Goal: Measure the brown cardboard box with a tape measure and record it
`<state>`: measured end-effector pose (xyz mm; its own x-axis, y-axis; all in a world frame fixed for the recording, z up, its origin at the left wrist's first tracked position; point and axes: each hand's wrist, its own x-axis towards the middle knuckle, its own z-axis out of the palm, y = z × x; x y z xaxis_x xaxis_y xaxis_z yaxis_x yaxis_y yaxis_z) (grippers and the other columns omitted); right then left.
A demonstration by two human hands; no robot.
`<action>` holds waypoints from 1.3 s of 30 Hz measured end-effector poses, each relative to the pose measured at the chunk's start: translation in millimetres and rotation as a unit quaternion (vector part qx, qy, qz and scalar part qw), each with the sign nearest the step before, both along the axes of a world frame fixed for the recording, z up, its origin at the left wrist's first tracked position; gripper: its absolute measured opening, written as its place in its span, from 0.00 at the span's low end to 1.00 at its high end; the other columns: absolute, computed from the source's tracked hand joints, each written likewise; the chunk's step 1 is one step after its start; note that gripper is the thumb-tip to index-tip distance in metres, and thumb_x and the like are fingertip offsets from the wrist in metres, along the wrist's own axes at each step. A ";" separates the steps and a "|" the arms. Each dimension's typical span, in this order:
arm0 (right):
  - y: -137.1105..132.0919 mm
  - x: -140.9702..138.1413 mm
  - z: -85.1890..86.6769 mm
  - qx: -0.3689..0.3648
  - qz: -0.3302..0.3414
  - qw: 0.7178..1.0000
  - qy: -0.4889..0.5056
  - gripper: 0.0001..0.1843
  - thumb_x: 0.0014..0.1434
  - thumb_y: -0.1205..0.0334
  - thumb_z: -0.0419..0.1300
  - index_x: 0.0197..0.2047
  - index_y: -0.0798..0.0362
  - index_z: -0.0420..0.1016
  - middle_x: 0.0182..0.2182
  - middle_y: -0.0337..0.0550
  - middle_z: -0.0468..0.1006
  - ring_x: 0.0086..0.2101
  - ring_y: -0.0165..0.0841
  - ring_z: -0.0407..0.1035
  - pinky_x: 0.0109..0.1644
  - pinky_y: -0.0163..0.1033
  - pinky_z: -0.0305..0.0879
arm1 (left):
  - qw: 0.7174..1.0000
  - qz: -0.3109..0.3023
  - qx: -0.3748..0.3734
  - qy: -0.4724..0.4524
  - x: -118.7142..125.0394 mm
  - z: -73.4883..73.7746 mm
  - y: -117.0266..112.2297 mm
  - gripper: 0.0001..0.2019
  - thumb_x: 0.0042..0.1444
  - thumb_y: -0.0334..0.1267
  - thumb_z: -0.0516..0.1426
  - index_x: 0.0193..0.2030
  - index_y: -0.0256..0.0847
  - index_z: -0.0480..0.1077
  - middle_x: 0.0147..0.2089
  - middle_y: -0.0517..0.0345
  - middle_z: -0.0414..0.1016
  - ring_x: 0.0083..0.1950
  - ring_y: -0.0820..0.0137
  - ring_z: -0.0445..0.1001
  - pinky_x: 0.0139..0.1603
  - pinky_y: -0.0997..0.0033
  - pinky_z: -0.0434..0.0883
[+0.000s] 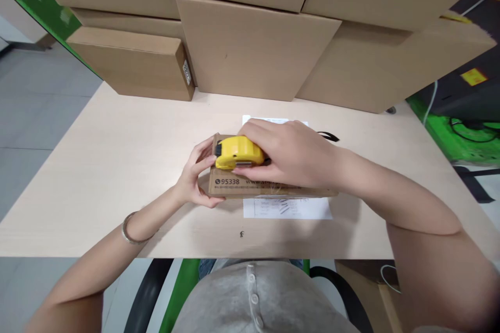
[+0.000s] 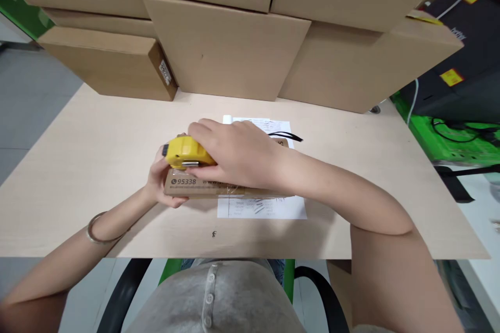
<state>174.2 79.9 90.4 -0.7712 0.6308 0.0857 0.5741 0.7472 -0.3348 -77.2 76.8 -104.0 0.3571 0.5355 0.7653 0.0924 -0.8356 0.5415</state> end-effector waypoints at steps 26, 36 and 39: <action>-23.2 151.5 -9.6 -0.113 -0.228 0.963 0.093 0.17 0.59 0.41 0.67 0.43 0.42 0.73 0.36 0.41 0.77 0.33 0.40 0.70 0.36 0.45 0.64 | 0.998 -0.001 0.058 0.023 2.2 15.2 2.8 0.49 0.42 0.59 0.69 0.72 0.61 0.58 0.73 0.47 0.59 0.73 0.41 0.62 0.64 0.28 0.69; -33.9 172.5 1.7 -0.129 -0.271 0.953 0.032 0.20 0.57 0.38 0.68 0.42 0.44 0.77 0.31 0.41 0.77 0.27 0.35 0.67 0.28 0.42 0.60 | 0.999 -0.016 0.029 0.024 2.2 16.8 0.3 0.48 0.45 0.57 0.69 0.73 0.61 0.57 0.75 0.49 0.56 0.74 0.41 0.60 0.64 0.27 0.69; -33.9 171.6 5.4 -0.122 -0.279 0.952 0.010 0.20 0.58 0.37 0.67 0.41 0.43 0.77 0.31 0.42 0.77 0.27 0.35 0.67 0.28 0.42 0.59 | 0.999 -0.025 0.027 0.019 2.8 16.8 0.3 0.48 0.45 0.57 0.70 0.73 0.60 0.58 0.75 0.47 0.56 0.74 0.40 0.59 0.64 0.26 0.69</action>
